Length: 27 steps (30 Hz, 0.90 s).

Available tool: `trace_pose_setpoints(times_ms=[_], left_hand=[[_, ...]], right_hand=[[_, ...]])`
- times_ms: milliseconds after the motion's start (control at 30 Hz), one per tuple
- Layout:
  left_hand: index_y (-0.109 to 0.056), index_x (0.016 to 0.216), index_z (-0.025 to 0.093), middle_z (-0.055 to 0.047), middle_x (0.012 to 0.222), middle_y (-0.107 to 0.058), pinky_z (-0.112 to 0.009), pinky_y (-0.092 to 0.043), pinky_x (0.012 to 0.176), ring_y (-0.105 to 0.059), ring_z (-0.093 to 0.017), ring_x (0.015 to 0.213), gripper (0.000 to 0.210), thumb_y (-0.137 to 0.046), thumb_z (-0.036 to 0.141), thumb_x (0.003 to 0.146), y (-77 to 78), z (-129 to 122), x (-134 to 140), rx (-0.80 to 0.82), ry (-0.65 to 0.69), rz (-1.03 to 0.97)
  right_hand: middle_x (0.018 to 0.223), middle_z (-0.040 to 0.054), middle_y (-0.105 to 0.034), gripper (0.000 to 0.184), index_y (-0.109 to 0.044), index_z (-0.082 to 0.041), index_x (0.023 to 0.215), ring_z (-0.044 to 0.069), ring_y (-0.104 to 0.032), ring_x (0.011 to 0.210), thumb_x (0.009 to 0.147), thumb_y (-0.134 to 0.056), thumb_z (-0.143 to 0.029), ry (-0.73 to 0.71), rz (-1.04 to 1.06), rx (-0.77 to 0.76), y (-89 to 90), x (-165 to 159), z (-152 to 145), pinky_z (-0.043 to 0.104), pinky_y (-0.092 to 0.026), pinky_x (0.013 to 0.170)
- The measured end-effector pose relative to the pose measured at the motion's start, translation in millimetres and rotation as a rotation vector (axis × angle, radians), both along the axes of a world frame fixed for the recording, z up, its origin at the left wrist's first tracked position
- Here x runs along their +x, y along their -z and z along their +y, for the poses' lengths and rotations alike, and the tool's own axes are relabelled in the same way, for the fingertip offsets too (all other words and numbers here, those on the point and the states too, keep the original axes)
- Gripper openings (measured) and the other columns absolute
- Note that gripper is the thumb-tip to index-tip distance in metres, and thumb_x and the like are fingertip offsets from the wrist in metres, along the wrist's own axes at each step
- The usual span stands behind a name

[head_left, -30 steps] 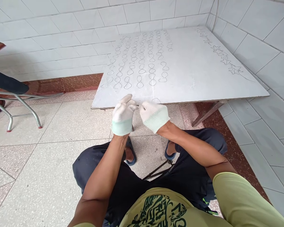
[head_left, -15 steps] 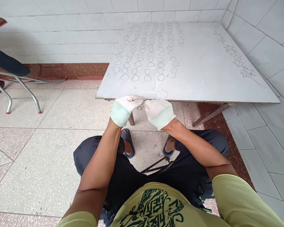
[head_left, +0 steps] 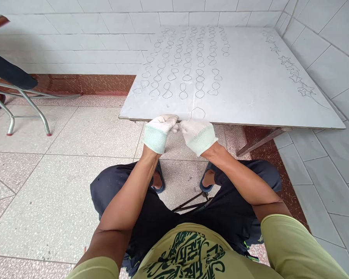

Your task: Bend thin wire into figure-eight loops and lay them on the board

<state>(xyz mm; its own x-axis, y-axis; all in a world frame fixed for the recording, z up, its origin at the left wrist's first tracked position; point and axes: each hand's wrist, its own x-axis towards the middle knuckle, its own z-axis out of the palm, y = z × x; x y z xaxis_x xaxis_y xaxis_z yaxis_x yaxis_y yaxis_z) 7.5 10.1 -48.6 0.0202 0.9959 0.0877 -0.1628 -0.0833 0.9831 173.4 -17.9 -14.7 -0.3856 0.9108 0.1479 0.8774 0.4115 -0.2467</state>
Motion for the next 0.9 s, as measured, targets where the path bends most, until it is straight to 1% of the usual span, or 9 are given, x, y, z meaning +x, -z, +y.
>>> trace_pose_setpoints(times_ms=[100,200,267,400,467,567,667,800,900], left_hand=[[-0.076,0.083,0.019,-0.003,0.072,-0.075,-0.032,-0.054,0.071,-0.064,-0.014,0.063,0.024,-0.088,0.041,0.086,2.2,-6,8,0.012,-0.060,-0.020],[-0.074,0.079,0.020,-0.003,0.071,-0.074,-0.032,-0.056,0.073,-0.064,-0.014,0.063,0.027,-0.089,0.042,0.086,5.5,-4,8,-0.005,-0.051,-0.042],[-0.077,0.079,0.019,-0.004,0.072,-0.075,-0.031,-0.057,0.071,-0.065,-0.014,0.063,0.032,-0.092,0.046,0.083,7.7,2,3,-0.043,-0.006,-0.052],[-0.085,0.091,0.015,-0.007,0.081,-0.081,-0.030,-0.061,0.076,-0.072,-0.015,0.069,0.040,-0.099,0.050,0.080,10.3,13,-12,-0.109,0.048,-0.046],[-0.087,0.093,0.015,-0.008,0.084,-0.083,-0.030,-0.063,0.078,-0.075,-0.016,0.074,0.039,-0.101,0.047,0.078,11.5,16,-18,-0.125,0.053,-0.029],[-0.086,0.087,0.015,-0.008,0.083,-0.083,-0.030,-0.062,0.078,-0.075,-0.017,0.076,0.034,-0.102,0.041,0.074,14.5,19,-23,-0.129,0.044,-0.009],[-0.084,0.082,0.015,-0.010,0.081,-0.082,-0.030,-0.059,0.075,-0.074,-0.018,0.075,0.032,-0.100,0.041,0.073,16.7,22,-29,-0.116,0.070,0.030],[-0.079,0.070,0.018,-0.008,0.071,-0.076,-0.030,-0.052,0.064,-0.067,-0.017,0.066,0.033,-0.098,0.044,0.072,13.2,23,-37,-0.081,0.124,0.136],[-0.079,0.070,0.019,-0.006,0.065,-0.073,-0.030,-0.050,0.059,-0.063,-0.018,0.060,0.028,-0.098,0.041,0.069,7.6,19,-40,-0.050,0.078,0.208]], right_hand=[[0.108,0.0129,-0.087,0.039,-0.087,-0.018,0.118,0.026,-0.075,0.099,0.118,-0.047,-0.019,0.024,0.013,-0.011,0.8,-2,0,0.037,-0.043,0.085],[0.105,0.0130,-0.086,0.038,-0.087,-0.017,0.115,0.026,-0.075,0.096,0.117,-0.048,-0.017,0.050,0.005,-0.012,-0.8,-2,-1,0.036,-0.043,0.083],[0.107,0.0137,-0.086,0.038,-0.086,-0.016,0.117,0.025,-0.074,0.096,0.117,-0.048,-0.018,0.040,-0.011,-0.012,-1.9,-1,0,0.036,-0.043,0.083],[0.109,0.0131,-0.085,0.039,-0.086,-0.016,0.114,0.024,-0.073,0.094,0.119,-0.047,-0.019,0.000,-0.002,-0.043,0.9,1,4,0.036,-0.044,0.083],[0.111,0.0124,-0.085,0.039,-0.085,-0.017,0.117,0.024,-0.072,0.095,0.120,-0.046,-0.020,-0.027,0.035,-0.052,5.7,1,7,0.036,-0.046,0.085],[0.115,0.0127,-0.084,0.045,-0.084,-0.017,0.125,0.025,-0.072,0.101,0.123,-0.039,-0.023,-0.083,0.089,-0.027,12.8,3,8,0.038,-0.048,0.091],[0.114,0.0137,-0.082,0.049,-0.085,-0.017,0.123,0.027,-0.072,0.105,0.123,-0.036,-0.023,-0.098,0.086,0.011,13.8,4,6,0.041,-0.049,0.097],[0.112,0.0155,-0.080,0.043,-0.086,-0.018,0.111,0.032,-0.071,0.110,0.119,-0.044,-0.021,-0.101,-0.020,0.053,5.7,4,3,0.046,-0.050,0.101],[0.111,0.0174,-0.078,0.038,-0.086,-0.019,0.108,0.036,-0.069,0.113,0.114,-0.048,-0.017,-0.110,-0.076,0.156,-1.5,3,2,0.051,-0.050,0.100]])
